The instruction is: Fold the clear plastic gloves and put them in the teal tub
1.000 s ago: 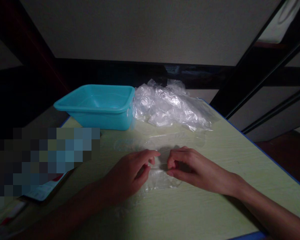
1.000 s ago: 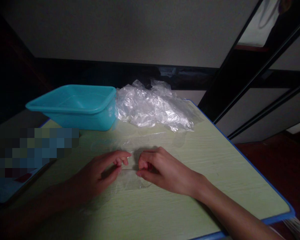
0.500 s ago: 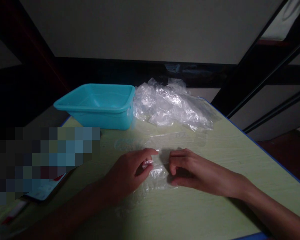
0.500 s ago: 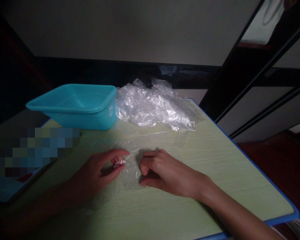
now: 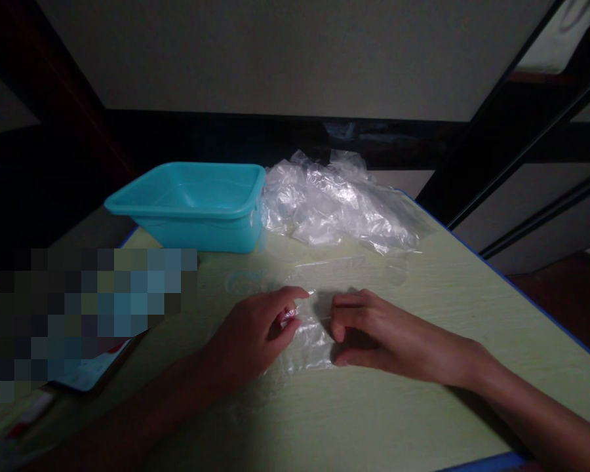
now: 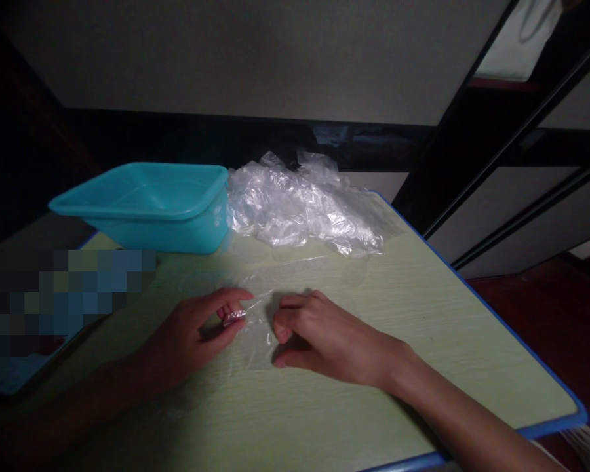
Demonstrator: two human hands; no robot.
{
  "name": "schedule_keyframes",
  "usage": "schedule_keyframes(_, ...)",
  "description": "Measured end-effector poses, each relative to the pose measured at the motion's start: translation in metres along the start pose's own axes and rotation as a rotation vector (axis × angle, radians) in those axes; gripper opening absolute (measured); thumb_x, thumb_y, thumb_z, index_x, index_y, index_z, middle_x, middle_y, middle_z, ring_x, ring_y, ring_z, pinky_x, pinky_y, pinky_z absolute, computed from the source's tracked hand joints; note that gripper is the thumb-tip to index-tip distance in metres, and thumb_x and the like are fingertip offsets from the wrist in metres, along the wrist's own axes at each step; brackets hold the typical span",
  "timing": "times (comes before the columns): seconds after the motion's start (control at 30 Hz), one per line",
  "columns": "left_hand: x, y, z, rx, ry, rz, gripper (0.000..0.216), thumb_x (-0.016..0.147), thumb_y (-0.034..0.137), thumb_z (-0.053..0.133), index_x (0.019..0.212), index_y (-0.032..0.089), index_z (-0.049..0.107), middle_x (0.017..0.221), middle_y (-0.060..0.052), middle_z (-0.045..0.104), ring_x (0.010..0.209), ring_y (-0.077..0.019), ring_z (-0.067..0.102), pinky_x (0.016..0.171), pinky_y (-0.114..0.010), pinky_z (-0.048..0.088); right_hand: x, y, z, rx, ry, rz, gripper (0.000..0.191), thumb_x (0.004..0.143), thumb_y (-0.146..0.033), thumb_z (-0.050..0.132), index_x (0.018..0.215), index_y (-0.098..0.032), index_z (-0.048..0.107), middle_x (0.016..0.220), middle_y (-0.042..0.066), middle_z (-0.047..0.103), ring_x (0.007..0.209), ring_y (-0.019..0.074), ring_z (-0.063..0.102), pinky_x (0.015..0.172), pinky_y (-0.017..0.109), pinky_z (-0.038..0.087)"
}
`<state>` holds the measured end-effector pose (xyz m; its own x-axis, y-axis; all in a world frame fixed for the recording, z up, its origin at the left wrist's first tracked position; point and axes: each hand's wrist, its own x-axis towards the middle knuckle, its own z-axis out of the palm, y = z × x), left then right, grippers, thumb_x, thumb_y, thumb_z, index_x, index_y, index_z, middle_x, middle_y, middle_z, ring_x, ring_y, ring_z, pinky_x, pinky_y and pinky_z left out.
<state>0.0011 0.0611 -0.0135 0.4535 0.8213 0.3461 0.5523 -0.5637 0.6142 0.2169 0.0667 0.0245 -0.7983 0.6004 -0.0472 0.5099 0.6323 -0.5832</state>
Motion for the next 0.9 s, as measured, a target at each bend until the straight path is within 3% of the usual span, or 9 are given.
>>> schedule_keyframes(0.27,0.002,-0.001,0.000,0.040,0.051,0.042,0.023,0.078,0.010,0.052,0.099,0.018,0.056,0.067,0.004,0.058,0.057,-0.0098,0.056,0.057,-0.020,0.046,0.002,-0.001,-0.001,-0.020,0.003,0.003,0.019,0.082,-0.026,0.064,0.074,-0.017,0.050,0.079,0.000,0.054,0.080,0.0159,0.051,0.071,0.029,0.036)
schedule_keyframes(0.47,0.004,-0.002,-0.009,0.088,0.178,0.185,0.023,0.080,0.004,0.046,0.095,0.017,0.056,0.085,-0.002,0.064,0.076,-0.0121,0.061,0.070,-0.024,0.051,0.000,-0.003,-0.006,-0.009,0.031,-0.087,0.006,0.084,-0.015,0.059,0.081,-0.016,0.055,0.083,0.001,0.055,0.082,0.0144,0.052,0.077,0.029,0.039)
schedule_keyframes(0.57,0.005,0.000,-0.018,0.041,0.057,0.374,0.025,0.084,0.003,0.042,0.095,0.016,0.060,0.093,-0.005,0.068,0.088,-0.0123,0.062,0.080,-0.024,0.050,-0.002,-0.002,-0.009,-0.083,0.039,-0.153,0.005,0.087,-0.014,0.053,0.088,-0.015,0.058,0.092,0.005,0.056,0.090,0.0168,0.051,0.083,0.032,0.039)
schedule_keyframes(0.7,0.003,0.006,-0.021,0.133,-0.221,0.563,0.030,0.088,0.007,0.038,0.108,0.006,0.060,0.115,-0.013,0.064,0.112,-0.0162,0.056,0.099,-0.027,0.042,-0.003,0.008,-0.011,-0.280,0.082,-0.136,0.015,0.091,-0.018,0.045,0.094,-0.013,0.059,0.097,0.009,0.057,0.092,0.0212,0.051,0.084,0.039,0.041)
schedule_keyframes(0.8,-0.003,0.014,-0.017,0.247,-0.381,0.527,0.035,0.090,0.011,0.038,0.120,0.000,0.053,0.130,-0.017,0.053,0.126,-0.0195,0.043,0.106,-0.029,0.035,-0.003,0.016,-0.011,-0.400,0.112,-0.100,0.019,0.092,-0.019,0.043,0.094,-0.012,0.060,0.094,0.010,0.058,0.088,0.0221,0.052,0.082,0.040,0.042)
schedule_keyframes(0.9,-0.009,0.021,-0.013,0.293,-0.506,0.435,0.048,0.087,0.026,0.051,0.129,0.003,0.045,0.141,-0.017,0.039,0.132,-0.0230,0.033,0.109,-0.035,0.030,-0.002,0.018,-0.010,-0.440,0.102,-0.090,0.020,0.092,-0.019,0.042,0.093,-0.012,0.061,0.092,0.009,0.059,0.088,0.0217,0.053,0.081,0.040,0.043)
